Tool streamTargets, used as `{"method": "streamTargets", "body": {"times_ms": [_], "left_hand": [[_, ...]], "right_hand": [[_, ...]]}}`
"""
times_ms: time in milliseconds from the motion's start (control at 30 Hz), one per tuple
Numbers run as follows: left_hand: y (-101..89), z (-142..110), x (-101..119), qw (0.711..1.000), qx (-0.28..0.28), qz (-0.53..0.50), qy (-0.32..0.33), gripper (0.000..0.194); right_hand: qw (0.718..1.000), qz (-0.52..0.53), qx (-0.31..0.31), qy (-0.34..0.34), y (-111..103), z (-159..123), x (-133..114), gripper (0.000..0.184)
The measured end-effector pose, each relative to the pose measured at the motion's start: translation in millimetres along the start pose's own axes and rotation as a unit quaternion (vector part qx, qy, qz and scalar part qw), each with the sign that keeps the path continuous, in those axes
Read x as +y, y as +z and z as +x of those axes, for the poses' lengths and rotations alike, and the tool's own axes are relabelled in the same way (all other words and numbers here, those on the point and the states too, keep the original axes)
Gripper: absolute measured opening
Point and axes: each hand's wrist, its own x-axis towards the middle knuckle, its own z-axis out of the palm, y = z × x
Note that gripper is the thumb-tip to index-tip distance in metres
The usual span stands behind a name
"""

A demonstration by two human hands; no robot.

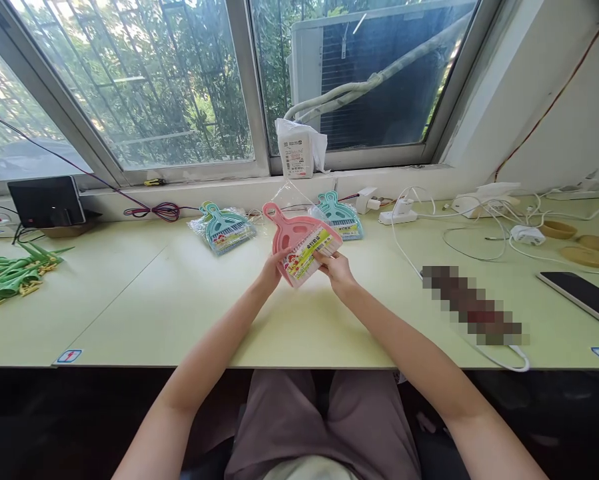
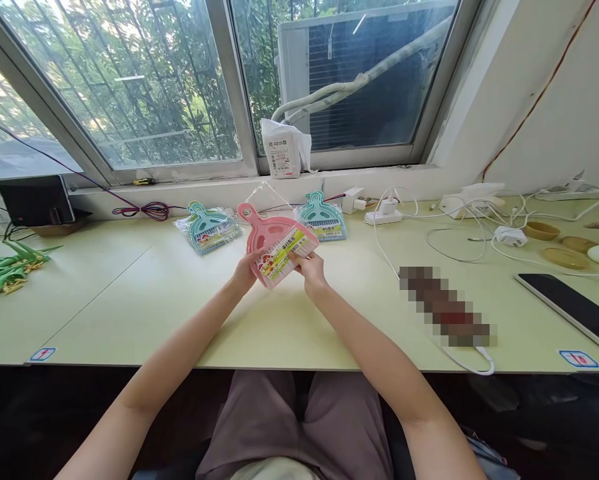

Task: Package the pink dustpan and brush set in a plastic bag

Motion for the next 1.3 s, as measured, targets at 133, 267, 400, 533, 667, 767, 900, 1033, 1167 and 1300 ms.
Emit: {"method": "streamTargets", "body": {"times_ms": [133,267,400,533,667,767,900,1033,1167,1300], "left_hand": [[11.1,-4,-7,0.996,-0.032,0.087,0.021,0.058],[12.8,-5,-17,0.996,-0.049,0.078,0.015,0.056],[9.7,-3,-21,0.995,-0.048,0.078,-0.024,0.053],[17.2,-4,-24,0.998,-0.043,0.032,0.015,0.053],[23.9,-6,-29,0.996,0.032,0.037,0.073,0.050],[20.3,-5,-31,0.992,0.066,0.076,0.080,0.048],[12.0,-2,-32,0.985,0.106,0.109,0.081,0.039],[9.8,-1,-32,0.981,0.129,0.110,0.092,0.033],[10.7,-1,-33,0.982,0.132,0.112,0.075,0.032],[10.9,-2,-34,0.980,0.118,0.136,0.088,0.038]], "right_hand": [[1.000,0.021,0.005,-0.011,-7,5,-10,0.023],[0.998,0.043,0.017,-0.034,-10,8,-14,0.023],[0.997,0.055,0.018,-0.055,-7,6,-8,0.027],[0.994,0.064,0.012,-0.083,-2,2,-5,0.030],[0.992,0.076,0.001,-0.097,-1,0,-2,0.033],[0.993,0.076,-0.012,-0.084,-1,3,1,0.033],[0.995,0.060,-0.043,-0.064,-2,11,0,0.031],[0.991,0.066,-0.105,-0.055,-4,17,-8,0.024],[0.988,0.097,-0.083,-0.091,-7,21,-14,0.019],[0.986,0.111,-0.088,-0.088,-9,22,-17,0.020]]}}
